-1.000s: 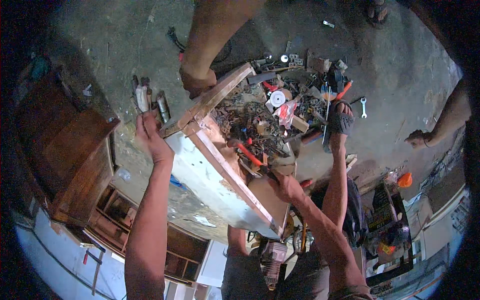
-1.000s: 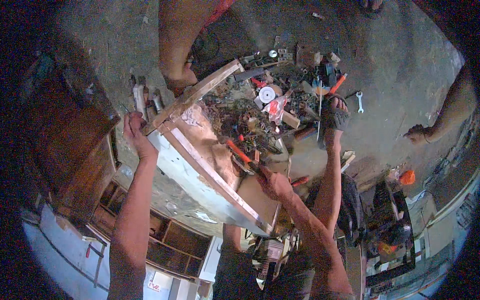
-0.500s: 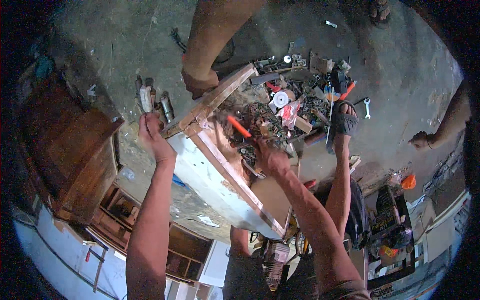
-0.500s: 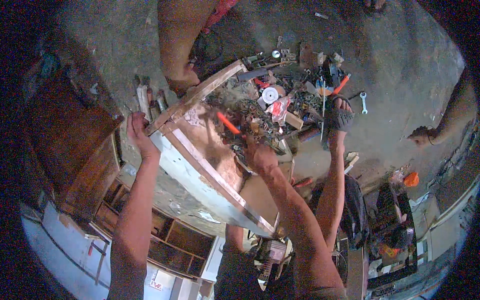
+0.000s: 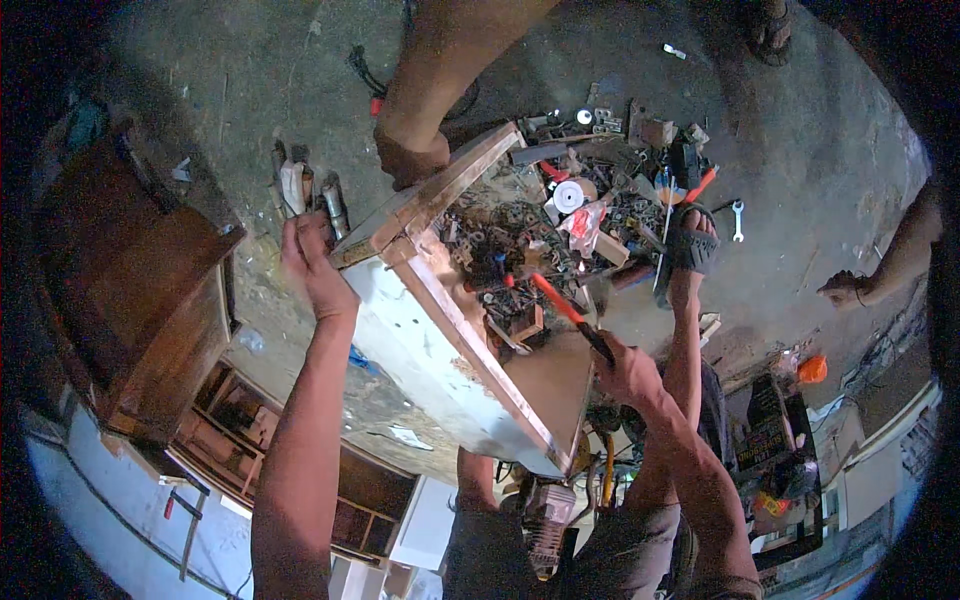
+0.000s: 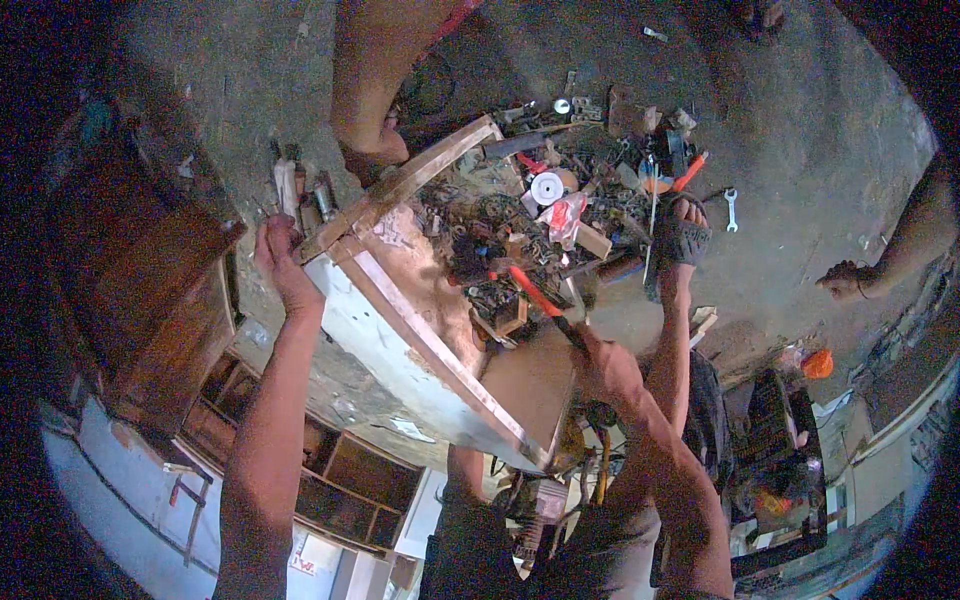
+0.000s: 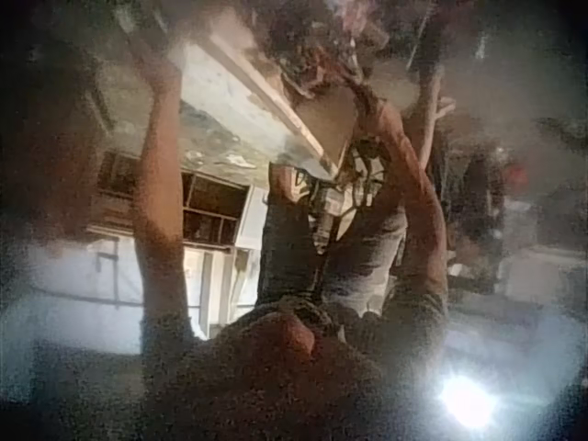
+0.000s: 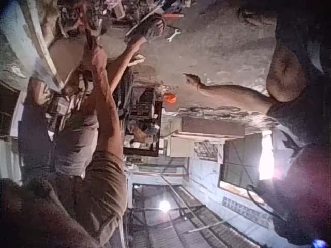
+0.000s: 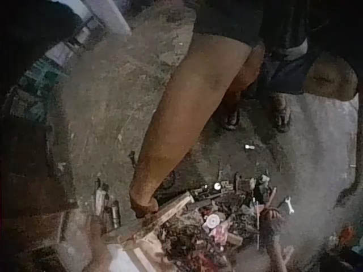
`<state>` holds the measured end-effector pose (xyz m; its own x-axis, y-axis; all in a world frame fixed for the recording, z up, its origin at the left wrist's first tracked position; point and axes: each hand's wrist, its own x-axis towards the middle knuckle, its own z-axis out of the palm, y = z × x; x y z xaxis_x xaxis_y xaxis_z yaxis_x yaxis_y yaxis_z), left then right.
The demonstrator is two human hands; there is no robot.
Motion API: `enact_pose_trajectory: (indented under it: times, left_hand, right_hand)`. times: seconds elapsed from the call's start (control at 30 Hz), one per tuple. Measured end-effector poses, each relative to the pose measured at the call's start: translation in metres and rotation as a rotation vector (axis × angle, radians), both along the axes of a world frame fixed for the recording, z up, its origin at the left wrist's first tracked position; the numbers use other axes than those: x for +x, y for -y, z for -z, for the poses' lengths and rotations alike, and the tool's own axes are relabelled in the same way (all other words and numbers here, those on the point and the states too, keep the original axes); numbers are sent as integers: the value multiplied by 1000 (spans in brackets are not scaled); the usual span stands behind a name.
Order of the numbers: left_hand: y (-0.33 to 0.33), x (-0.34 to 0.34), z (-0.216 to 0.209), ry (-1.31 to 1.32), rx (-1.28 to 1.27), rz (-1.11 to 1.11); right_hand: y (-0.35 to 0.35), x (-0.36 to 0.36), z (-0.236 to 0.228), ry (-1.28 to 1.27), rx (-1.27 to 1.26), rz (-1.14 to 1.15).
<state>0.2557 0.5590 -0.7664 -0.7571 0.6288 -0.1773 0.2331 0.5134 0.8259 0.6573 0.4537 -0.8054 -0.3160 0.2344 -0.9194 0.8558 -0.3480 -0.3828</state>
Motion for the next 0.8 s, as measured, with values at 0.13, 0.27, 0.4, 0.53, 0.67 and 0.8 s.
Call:
enact_pose_trajectory:
  times: [0.13,0.27,0.4,0.53,0.67,0.8]
  left_hand:
    - [-2,5,7,41,-2,-20]
    - [4,-5,11,45,10,-13]
    - [2,-10,4,-6,-51,96]
    - [4,-11,7,33,-40,62]
    - [4,-14,1,-3,-36,52]
    - [2,-3,12,-202,-109,181]
  right_hand:
    - [17,28,34,-24,109,-9]
    - [-6,-40,46,-77,48,46]
    - [-2,-83,58,-190,187,133]
    - [-17,-93,52,-334,148,-27]
    - [-10,-93,38,-420,113,13]
    - [40,-39,69,-8,371,316]
